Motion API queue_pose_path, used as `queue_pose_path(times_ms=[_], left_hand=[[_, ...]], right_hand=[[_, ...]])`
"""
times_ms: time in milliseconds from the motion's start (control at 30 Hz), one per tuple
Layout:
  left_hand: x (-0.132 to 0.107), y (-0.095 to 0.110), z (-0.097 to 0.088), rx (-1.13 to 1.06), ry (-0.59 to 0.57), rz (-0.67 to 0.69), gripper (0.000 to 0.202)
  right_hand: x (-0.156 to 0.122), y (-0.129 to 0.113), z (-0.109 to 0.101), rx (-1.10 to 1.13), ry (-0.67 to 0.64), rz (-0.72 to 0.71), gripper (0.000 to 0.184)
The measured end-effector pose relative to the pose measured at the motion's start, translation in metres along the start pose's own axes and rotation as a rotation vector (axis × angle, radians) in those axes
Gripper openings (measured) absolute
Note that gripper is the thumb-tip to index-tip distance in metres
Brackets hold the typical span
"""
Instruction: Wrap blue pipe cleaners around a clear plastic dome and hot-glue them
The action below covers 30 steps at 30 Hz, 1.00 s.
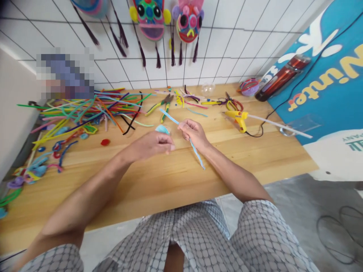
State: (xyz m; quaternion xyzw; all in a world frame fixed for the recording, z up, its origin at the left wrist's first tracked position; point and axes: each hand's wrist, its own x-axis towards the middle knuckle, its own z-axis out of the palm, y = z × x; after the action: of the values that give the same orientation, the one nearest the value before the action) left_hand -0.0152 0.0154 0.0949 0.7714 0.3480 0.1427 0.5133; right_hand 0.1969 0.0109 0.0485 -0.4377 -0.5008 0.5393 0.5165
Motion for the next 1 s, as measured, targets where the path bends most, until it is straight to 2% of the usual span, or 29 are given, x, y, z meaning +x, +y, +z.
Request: queue_pose_path(times_ms=[100,167,233,333,467,600,667,767,867,1000], left_hand=[[-0.007,0.001,0.019,0.368,-0.091,0.044,0.019],[-0.011,-0.001,0.032,0.55,-0.108,0.006,0.019],[-0.014,-0.005,0.042,0.641,-0.1,-0.061,0.02],[-0.017,-0.013,0.052,0.675,-0.08,-0.131,0.021],[-0.015,-0.02,0.06,0.672,-0.081,-0.151,0.023],[-0.014,-0.017,0.067,0.668,-0.041,-0.189,0.021],[-0.024,-0.015,0.066,0.66,-0.002,-0.21,0.018],[-0.06,-0.018,0.058,0.58,0.102,-0.236,0.021],[-0.117,-0.028,0.047,0.135,0.355,-0.279,0.025],[-0.205,-0.039,0.04,-0.119,0.656,-0.342,0.031]], right_hand=[[0.002,0.0,-0.001,-0.008,-0.026,0.0,0.044],[0.001,-0.001,0.0,-0.014,-0.043,0.0,0.04],[0.002,-0.002,0.0,-0.013,-0.048,-0.004,0.039],[0.003,-0.001,0.0,-0.015,-0.047,-0.011,0.04],[0.004,0.001,0.0,-0.026,-0.066,-0.038,0.041],[0.004,0.002,0.001,-0.019,-0.09,-0.08,0.04],[0.006,0.004,0.0,0.0,-0.09,-0.095,0.042],[0.013,0.007,-0.002,0.045,-0.072,-0.108,0.046],[0.02,0.011,-0.004,0.069,-0.031,-0.102,0.047],[0.024,0.011,-0.004,0.085,-0.004,-0.095,0.046]])
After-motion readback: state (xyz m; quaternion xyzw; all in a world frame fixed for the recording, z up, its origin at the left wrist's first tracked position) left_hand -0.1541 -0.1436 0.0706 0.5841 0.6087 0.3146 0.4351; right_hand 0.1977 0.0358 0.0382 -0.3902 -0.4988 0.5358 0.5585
